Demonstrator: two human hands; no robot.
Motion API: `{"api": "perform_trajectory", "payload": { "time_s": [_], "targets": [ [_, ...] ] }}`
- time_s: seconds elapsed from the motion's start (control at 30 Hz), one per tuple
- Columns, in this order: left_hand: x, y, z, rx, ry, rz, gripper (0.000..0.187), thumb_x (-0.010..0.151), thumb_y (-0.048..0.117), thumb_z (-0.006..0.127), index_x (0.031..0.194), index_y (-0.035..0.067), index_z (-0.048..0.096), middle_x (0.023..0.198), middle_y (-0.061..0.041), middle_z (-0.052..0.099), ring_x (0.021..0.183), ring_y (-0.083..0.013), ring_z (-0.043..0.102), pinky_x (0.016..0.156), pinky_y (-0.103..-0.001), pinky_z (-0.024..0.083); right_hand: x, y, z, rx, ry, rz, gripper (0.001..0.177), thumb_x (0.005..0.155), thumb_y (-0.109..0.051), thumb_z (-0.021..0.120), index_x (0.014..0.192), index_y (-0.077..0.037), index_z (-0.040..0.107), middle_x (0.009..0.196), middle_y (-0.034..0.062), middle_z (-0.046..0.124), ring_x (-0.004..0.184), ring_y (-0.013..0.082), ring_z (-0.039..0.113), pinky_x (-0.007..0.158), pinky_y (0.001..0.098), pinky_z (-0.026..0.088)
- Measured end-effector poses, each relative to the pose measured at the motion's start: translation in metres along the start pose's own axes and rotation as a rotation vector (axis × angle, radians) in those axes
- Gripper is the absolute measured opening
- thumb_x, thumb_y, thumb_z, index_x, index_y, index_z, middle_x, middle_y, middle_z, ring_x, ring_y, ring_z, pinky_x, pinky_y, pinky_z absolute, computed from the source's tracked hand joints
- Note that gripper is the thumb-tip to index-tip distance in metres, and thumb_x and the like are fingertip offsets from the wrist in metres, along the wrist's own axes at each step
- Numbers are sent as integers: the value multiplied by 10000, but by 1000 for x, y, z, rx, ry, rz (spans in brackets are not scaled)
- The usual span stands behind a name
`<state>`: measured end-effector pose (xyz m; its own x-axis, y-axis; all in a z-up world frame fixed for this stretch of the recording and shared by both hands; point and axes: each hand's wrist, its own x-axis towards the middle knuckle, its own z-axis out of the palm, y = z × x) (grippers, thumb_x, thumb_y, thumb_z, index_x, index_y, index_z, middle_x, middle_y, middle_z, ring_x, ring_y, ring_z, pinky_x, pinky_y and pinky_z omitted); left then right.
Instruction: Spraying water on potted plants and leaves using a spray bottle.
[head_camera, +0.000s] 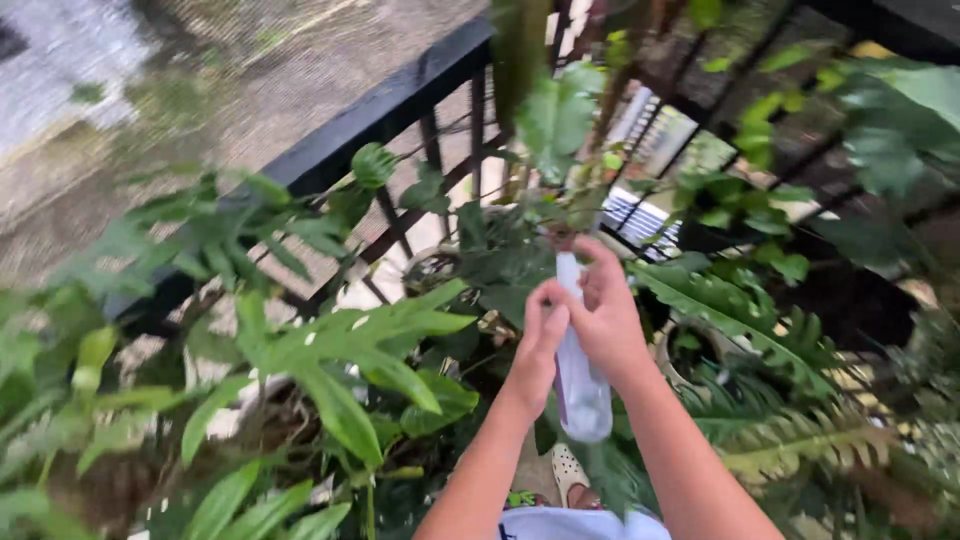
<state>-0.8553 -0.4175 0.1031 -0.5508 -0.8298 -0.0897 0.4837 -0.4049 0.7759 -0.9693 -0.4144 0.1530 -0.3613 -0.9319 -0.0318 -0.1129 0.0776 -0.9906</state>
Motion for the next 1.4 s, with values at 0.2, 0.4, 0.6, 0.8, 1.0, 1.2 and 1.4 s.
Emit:
{"api": "perform_trajectory", "payload": {
  "time_s": [0.2, 0.4, 0.6, 0.8, 1.0, 1.2, 1.4],
  "targets": [
    [30, 54, 36, -95, -217, 148, 783, 982, 418, 620, 1604, 111, 256, 1487, -117, 465, 1380, -222, 480, 1166, -371, 372, 17, -48, -16, -56, 65, -289, 626, 916, -101, 742, 1476, -98, 461, 917, 59, 578, 857, 131, 603, 856, 287, 528],
    [40, 24, 62, -17, -215, -66, 869, 902, 409, 698, 1613, 122, 289, 1384, -149, 516, 1261, -239, 537, 1073, -383, 435, 5, -3, -52, 78, 273, -248, 565, 918, -99, 770, 1406, -52, 489, 1008, 38, 541, 889, 117, 547, 756, 294, 496],
    [25, -64, 98, 169, -285, -90, 771, 877, 336, 777, 1532, 92, 449, 1355, -110, 643, 1208, -185, 632, 1021, -340, 513, -57, 30, -120, 0, 344, -200, 651, 1014, -399, 577, 1530, -131, 286, 1251, 61, 543, 1042, 145, 555, 920, 315, 513],
    [15, -131, 149, 356, -481, -193, 528, 844, 206, 831, 1264, 68, 541, 1111, -77, 730, 1007, -159, 697, 871, -334, 566, -114, 84, -188, 480, 556, 143, 652, 996, -576, 304, 1528, -203, 366, 1312, 64, 572, 1071, 229, 592, 940, 376, 504],
    [-14, -192, 233, 596, -449, -255, 314, 851, 152, 730, 1153, 140, 645, 981, -21, 748, 883, -79, 685, 768, -249, 546, -181, 133, -282, 593, 634, 189, 592, 1015, -524, 343, 1498, -186, 396, 1304, 74, 562, 1092, 191, 604, 920, 365, 498],
    [-43, -276, 302, 619, -490, -427, 307, 832, 169, 738, 1111, 107, 627, 895, 26, 666, 789, -76, 646, 676, -271, 562, -242, 200, -410, 626, 660, 261, 454, 1046, -403, 461, 1360, -87, 549, 1179, 106, 631, 973, 203, 639, 825, 359, 527],
    [-67, -356, 308, 734, -637, -307, 267, 926, 153, 777, 1036, 5, 585, 899, -27, 642, 804, -108, 612, 724, -294, 529, -303, 220, -479, 493, 813, 264, 317, 1026, -224, 559, 1297, -63, 583, 1140, 78, 690, 922, 171, 674, 789, 323, 543]
  ]
}}
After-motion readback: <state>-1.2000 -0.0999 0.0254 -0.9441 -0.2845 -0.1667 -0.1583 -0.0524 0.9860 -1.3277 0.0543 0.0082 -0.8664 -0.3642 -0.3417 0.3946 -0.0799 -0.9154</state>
